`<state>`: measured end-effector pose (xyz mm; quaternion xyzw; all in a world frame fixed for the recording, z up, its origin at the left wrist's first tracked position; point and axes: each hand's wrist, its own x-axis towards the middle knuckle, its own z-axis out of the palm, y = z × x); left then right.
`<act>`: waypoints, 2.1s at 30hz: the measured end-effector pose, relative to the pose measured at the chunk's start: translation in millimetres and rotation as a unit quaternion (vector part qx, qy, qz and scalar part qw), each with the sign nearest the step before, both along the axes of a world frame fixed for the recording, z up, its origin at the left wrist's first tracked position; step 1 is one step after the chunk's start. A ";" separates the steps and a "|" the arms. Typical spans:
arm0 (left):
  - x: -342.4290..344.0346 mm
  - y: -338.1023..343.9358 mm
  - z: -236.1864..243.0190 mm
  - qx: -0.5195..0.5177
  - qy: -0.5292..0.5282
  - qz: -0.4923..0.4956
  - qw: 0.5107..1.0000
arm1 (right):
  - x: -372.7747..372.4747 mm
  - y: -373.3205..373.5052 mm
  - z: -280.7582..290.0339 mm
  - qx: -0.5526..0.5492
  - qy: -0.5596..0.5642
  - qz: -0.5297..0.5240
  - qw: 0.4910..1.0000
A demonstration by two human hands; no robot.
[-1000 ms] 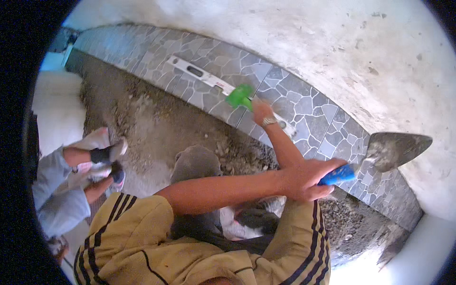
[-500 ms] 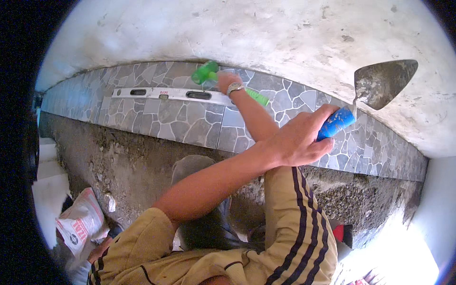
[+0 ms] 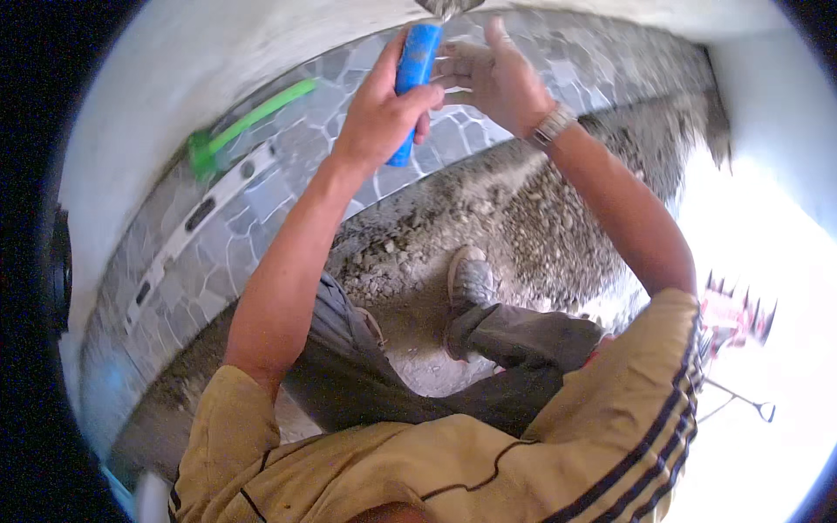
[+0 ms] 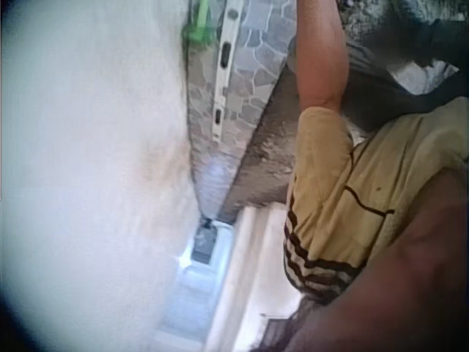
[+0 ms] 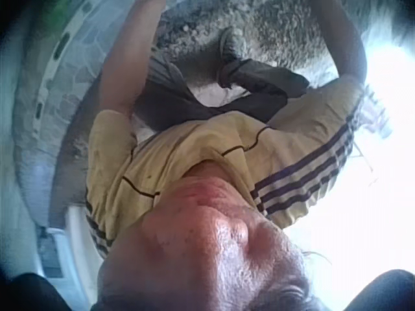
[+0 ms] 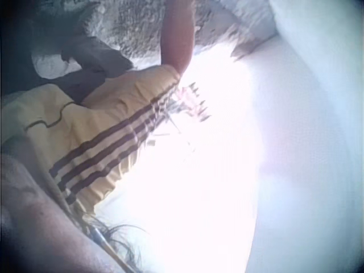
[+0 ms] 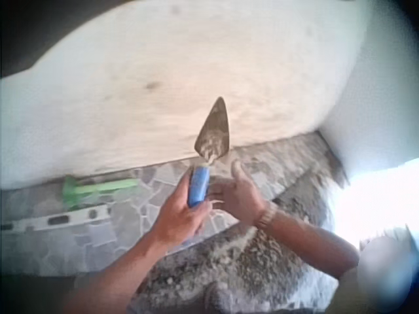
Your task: Spreading and leveling mortar on a concrete floor base using a trowel next to a tiled section.
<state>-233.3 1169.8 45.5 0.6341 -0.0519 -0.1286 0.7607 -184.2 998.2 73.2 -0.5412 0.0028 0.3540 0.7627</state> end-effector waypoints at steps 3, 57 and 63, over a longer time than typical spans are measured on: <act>-23.3 -72.8 -12.6 0.048 -0.060 -0.076 0.994 | -49.2 -66.6 16.6 -0.291 -0.162 -0.038 0.942; -92.3 -115.4 -68.6 0.399 -0.144 -0.595 0.682 | -117.2 -267.3 -82.0 -0.754 -0.252 0.264 0.545; -93.3 -120.7 -79.6 0.379 -0.181 -0.581 0.697 | -59.9 -302.6 -102.2 -0.760 -0.248 0.255 0.545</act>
